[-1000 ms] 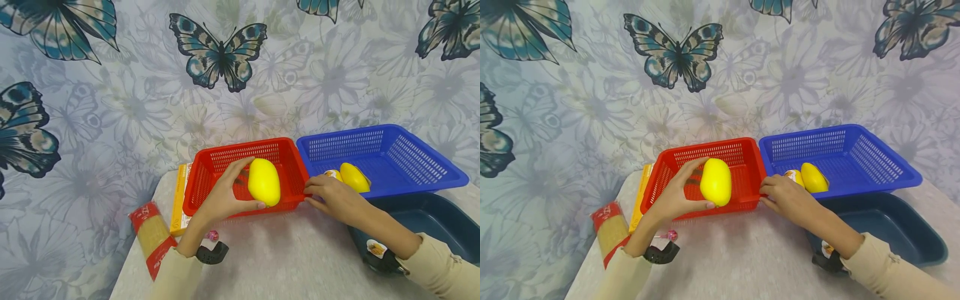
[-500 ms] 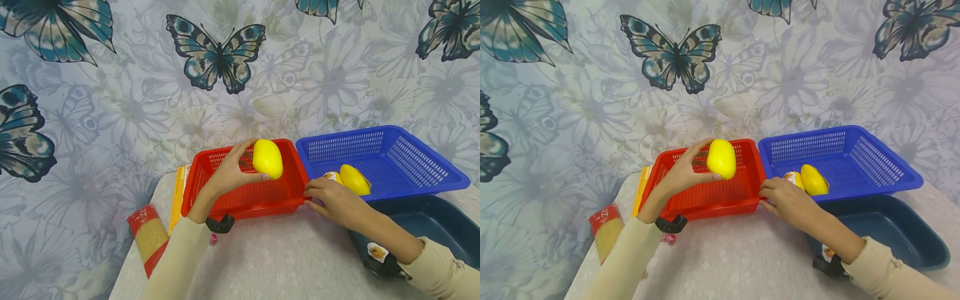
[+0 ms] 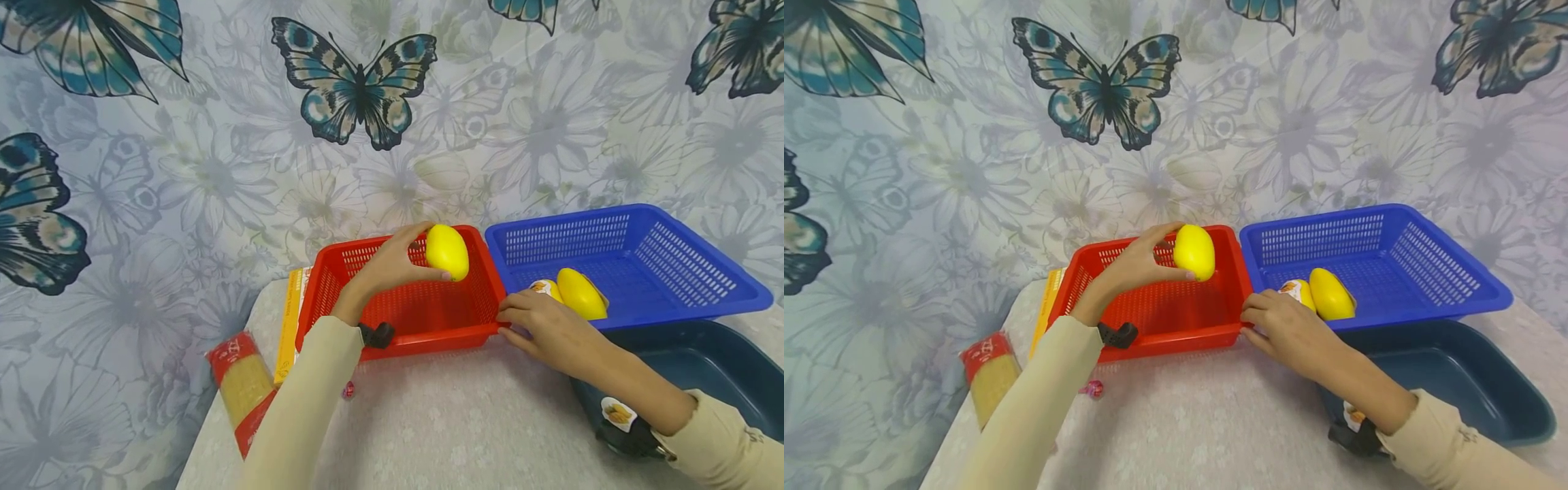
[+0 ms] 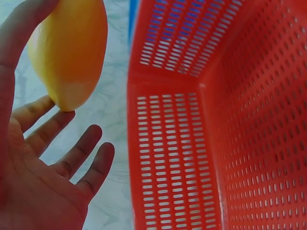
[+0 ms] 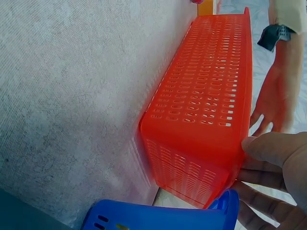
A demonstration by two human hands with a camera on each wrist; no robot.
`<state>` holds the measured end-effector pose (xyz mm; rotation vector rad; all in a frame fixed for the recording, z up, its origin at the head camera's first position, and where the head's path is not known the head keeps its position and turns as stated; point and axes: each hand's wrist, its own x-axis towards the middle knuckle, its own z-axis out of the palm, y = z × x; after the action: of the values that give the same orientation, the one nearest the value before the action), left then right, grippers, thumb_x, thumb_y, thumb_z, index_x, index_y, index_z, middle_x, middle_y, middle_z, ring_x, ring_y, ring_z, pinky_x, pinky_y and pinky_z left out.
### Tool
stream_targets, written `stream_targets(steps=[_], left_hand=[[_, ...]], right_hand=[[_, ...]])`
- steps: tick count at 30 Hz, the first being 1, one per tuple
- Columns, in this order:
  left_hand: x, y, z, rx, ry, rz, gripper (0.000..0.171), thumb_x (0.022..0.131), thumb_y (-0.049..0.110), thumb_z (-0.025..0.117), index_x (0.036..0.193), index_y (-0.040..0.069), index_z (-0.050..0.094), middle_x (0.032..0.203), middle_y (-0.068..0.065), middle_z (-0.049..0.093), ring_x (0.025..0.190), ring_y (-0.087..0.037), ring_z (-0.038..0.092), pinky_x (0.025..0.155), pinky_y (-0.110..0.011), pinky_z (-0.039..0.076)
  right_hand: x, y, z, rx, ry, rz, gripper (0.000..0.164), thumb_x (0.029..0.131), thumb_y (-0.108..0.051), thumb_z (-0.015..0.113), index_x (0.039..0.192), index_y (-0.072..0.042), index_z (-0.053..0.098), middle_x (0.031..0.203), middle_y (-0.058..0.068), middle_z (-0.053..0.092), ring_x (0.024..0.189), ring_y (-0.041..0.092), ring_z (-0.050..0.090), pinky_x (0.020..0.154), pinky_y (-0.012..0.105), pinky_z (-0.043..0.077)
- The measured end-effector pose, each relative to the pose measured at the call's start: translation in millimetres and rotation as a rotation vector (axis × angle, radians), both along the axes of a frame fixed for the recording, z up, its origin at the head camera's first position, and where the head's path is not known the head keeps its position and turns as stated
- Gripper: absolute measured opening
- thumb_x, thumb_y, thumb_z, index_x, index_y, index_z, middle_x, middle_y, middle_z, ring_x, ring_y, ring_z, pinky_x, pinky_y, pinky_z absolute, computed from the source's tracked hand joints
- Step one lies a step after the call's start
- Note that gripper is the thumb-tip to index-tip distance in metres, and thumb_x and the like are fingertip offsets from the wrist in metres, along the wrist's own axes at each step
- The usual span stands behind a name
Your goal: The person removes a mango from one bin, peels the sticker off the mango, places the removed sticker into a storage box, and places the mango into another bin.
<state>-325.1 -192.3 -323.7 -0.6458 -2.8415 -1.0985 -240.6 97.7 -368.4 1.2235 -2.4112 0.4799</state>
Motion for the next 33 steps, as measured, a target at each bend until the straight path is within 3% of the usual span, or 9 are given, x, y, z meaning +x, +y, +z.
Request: stream_targets(steps=[9, 15, 20, 28, 33], left_hand=[[-29.5, 8.3, -14.8, -0.09, -0.052, -0.005, 0.104, 0.067, 0.067, 0.081, 0.154, 0.03, 0.038, 0.151, 0.009, 0.042, 0.136, -0.016, 0.038, 0.108, -0.051, 0.039], [-41.1, 9.3, -25.8, -0.151, -0.152, 0.001, 0.108, 0.067, 0.066, 0.081, 0.157, 0.027, 0.034, 0.154, 0.005, 0.038, 0.139, -0.02, 0.035, 0.11, -0.05, 0.037], [-47.4, 9.6, -32.3, -0.202, -0.22, 0.012, 0.106, 0.069, 0.062, 0.082, 0.157, 0.027, 0.034, 0.153, 0.002, 0.04, 0.138, -0.023, 0.035, 0.11, -0.051, 0.036], [-53.9, 14.7, -48.9, -0.319, -0.351, -0.036, 0.105, 0.071, 0.06, 0.082, 0.158, 0.032, 0.03, 0.151, 0.001, 0.042, 0.137, -0.023, 0.036, 0.111, -0.052, 0.035], [-52.9, 20.9, -48.1, -0.417, -0.41, -0.026, 0.105, 0.073, 0.061, 0.081, 0.159, 0.038, 0.025, 0.155, -0.002, 0.039, 0.14, -0.026, 0.033, 0.111, -0.055, 0.034]], right_hand=[[-2.8, 1.4, 2.4, 0.01, -0.012, 0.008, 0.02, 0.081, -0.011, 0.084, 0.099, -0.006, 0.077, 0.1, 0.003, 0.068, 0.095, 0.021, 0.064, 0.084, 0.04, 0.057], [-3.6, 1.6, 1.6, 0.005, -0.009, 0.013, 0.02, 0.08, -0.009, 0.084, 0.098, -0.006, 0.076, 0.099, 0.003, 0.067, 0.094, 0.021, 0.063, 0.083, 0.039, 0.057], [-2.3, 0.6, 0.1, 0.01, -0.023, 0.006, 0.021, 0.08, -0.01, 0.084, 0.099, -0.006, 0.076, 0.099, 0.003, 0.067, 0.094, 0.021, 0.063, 0.082, 0.039, 0.057], [-0.2, 0.1, -0.9, 0.011, -0.022, 0.004, 0.021, 0.08, -0.009, 0.085, 0.098, -0.007, 0.075, 0.099, 0.002, 0.067, 0.094, 0.02, 0.063, 0.082, 0.038, 0.057], [-0.4, -0.4, -0.2, 0.001, -0.003, 0.009, 0.021, 0.079, -0.009, 0.085, 0.098, -0.006, 0.075, 0.1, 0.002, 0.067, 0.094, 0.02, 0.062, 0.083, 0.038, 0.057]])
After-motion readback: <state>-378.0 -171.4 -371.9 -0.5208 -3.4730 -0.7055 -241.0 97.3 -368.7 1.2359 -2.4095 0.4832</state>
